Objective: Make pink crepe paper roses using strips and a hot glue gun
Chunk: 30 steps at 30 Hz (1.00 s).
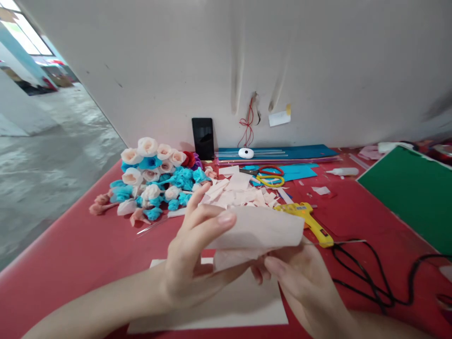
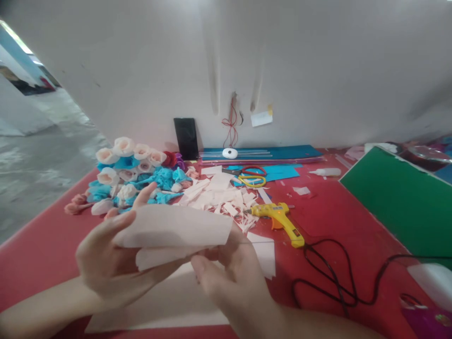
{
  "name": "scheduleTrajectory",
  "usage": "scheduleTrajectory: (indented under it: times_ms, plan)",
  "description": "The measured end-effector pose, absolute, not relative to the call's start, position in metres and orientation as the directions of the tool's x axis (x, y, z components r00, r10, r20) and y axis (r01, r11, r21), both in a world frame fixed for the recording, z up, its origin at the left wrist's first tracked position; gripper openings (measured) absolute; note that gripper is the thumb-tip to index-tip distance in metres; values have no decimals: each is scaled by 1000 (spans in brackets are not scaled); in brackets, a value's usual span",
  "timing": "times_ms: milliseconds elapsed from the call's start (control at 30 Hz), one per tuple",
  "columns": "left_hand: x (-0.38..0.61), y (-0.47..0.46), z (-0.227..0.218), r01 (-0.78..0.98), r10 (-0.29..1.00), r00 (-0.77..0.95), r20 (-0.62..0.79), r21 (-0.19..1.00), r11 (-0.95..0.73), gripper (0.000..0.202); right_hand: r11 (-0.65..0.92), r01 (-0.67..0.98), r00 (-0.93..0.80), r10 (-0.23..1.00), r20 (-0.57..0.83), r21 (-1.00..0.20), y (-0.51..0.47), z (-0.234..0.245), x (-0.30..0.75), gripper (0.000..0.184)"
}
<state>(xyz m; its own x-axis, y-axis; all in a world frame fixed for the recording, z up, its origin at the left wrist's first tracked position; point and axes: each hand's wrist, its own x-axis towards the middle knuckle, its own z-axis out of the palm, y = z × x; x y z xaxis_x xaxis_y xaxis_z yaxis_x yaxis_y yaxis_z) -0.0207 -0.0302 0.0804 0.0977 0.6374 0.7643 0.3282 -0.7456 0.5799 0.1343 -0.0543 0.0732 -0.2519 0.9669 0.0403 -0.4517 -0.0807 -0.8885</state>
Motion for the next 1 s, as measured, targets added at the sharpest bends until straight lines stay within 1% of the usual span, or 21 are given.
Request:
scheduleTrajectory:
  times_ms: [67, 167, 233, 400, 533, 667, 833, 1000]
  plan:
    - [-20, -31, 79, 343, 609, 124, 783, 542, -767, 66, -72, -453, -224, 974, 35, -889, -55, 71, 134, 19]
    - [-20, -30, 78, 342, 546, 146, 825, 476, -810, 66, -47, -465, -221, 973, 65, -884, -55, 70, 134, 17]
    - [-20, -29, 77, 332, 523, 136, 842, 458, -824, 66, -47, -477, -239, 968, 79, -878, -55, 70, 133, 14]
    - [-19, -30, 73, 334, 554, 82, 829, 501, -799, 67, -47, -501, -258, 961, 97, -864, -54, 69, 134, 13]
    - [-18, -31, 72, 306, 559, 79, 825, 514, -802, 69, -51, -510, -242, 966, 87, -859, -56, 67, 135, 15]
    - [-18, -28, 72, 284, 556, 80, 828, 515, -809, 72, -47, -516, -244, 965, 94, -855, -57, 66, 136, 15]
    - [-17, -26, 76, 298, 548, 58, 834, 509, -807, 79, -28, -514, -267, 955, 129, -857, -56, 69, 136, 17]
    - [-14, -26, 76, 305, 566, 34, 824, 530, -791, 77, -19, -499, -272, 953, 136, -866, -53, 72, 135, 15]
